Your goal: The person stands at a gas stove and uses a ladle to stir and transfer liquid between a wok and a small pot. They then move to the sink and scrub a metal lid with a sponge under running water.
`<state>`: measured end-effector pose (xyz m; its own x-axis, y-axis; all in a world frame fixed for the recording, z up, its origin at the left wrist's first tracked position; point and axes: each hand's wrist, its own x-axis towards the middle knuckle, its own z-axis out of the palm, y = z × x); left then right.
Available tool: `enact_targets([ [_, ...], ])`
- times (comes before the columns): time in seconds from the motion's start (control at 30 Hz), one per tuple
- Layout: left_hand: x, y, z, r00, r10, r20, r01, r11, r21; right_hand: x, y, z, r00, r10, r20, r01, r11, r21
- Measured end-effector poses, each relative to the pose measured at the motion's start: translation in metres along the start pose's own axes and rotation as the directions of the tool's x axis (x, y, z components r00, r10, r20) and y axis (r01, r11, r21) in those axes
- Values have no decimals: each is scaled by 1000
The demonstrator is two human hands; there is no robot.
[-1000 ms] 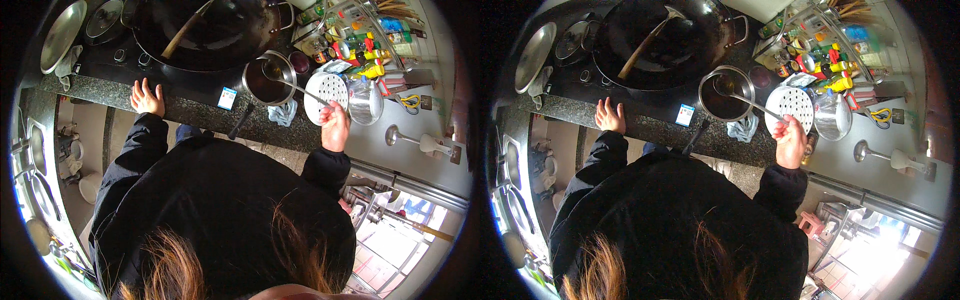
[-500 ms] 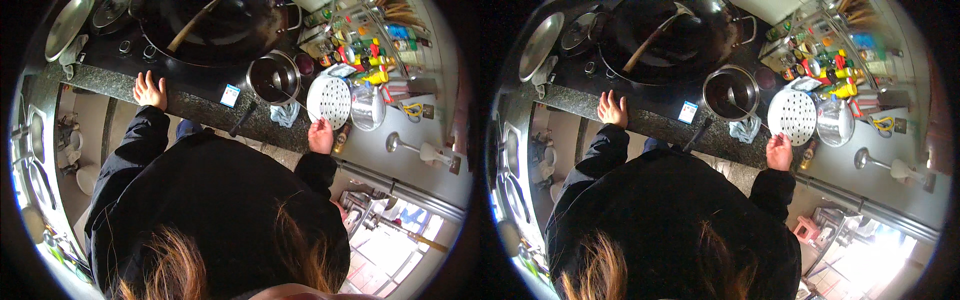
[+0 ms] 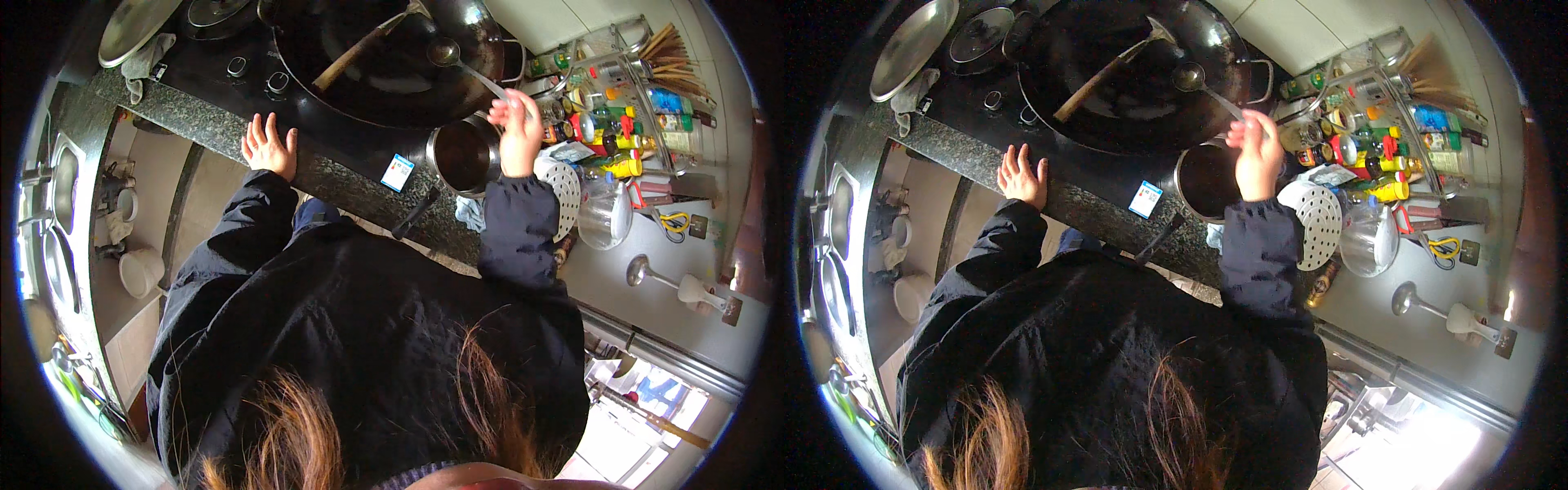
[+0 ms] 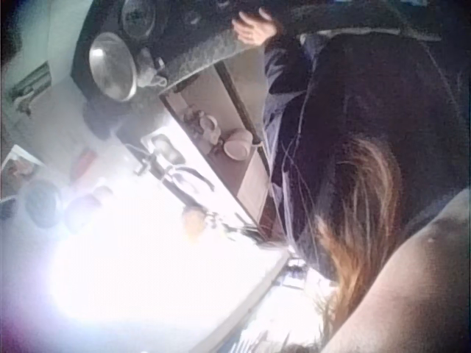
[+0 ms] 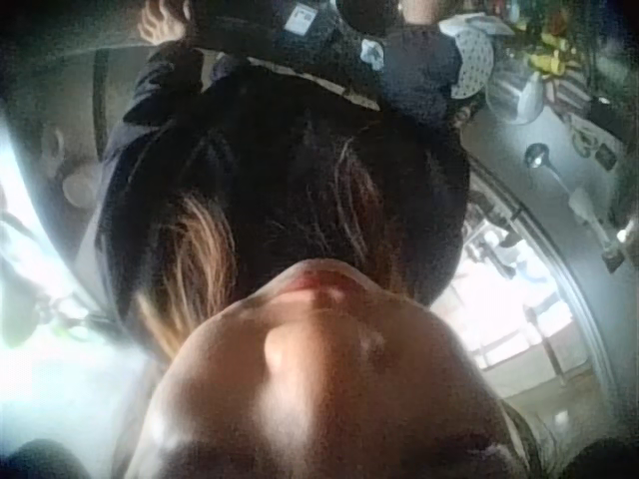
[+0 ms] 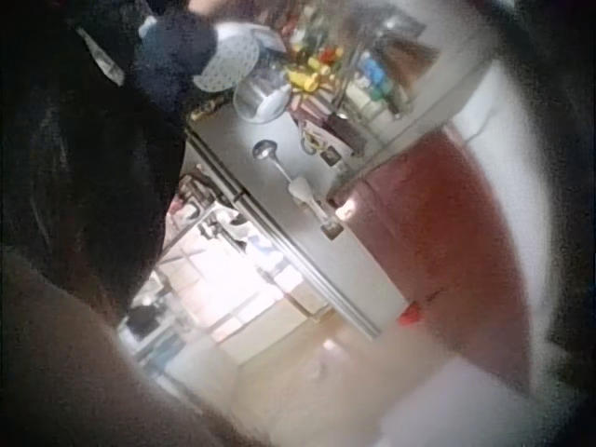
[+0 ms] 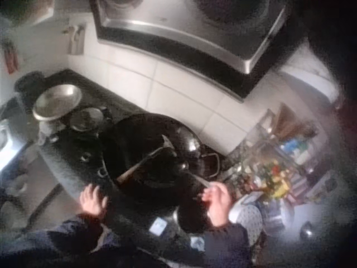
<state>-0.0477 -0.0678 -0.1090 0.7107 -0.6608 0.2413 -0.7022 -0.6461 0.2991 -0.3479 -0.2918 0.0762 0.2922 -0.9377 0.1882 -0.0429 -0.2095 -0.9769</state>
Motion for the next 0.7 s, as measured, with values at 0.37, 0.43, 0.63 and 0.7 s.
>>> enact_targets([
  [0.37, 0, -1, 1, 999, 9, -36, -9, 1000, -12, 29, 15, 55, 986, 50, 157, -30, 992, -124],
  [0.43, 0, 0, 1, 999, 4, -42, -4, 1000, -17, 25, 13, 56, 979, 127, 159, -127, 992, -7],
  [0.63, 0, 1, -1, 999, 6, -38, -6, 1000, -13, 13, -2, 42, 931, 327, 160, -355, 913, 201],
  [0.7, 0, 1, -1, 999, 9, -38, -9, 1000, -13, 6, -9, 34, 931, 339, 133, -361, 906, 223],
])
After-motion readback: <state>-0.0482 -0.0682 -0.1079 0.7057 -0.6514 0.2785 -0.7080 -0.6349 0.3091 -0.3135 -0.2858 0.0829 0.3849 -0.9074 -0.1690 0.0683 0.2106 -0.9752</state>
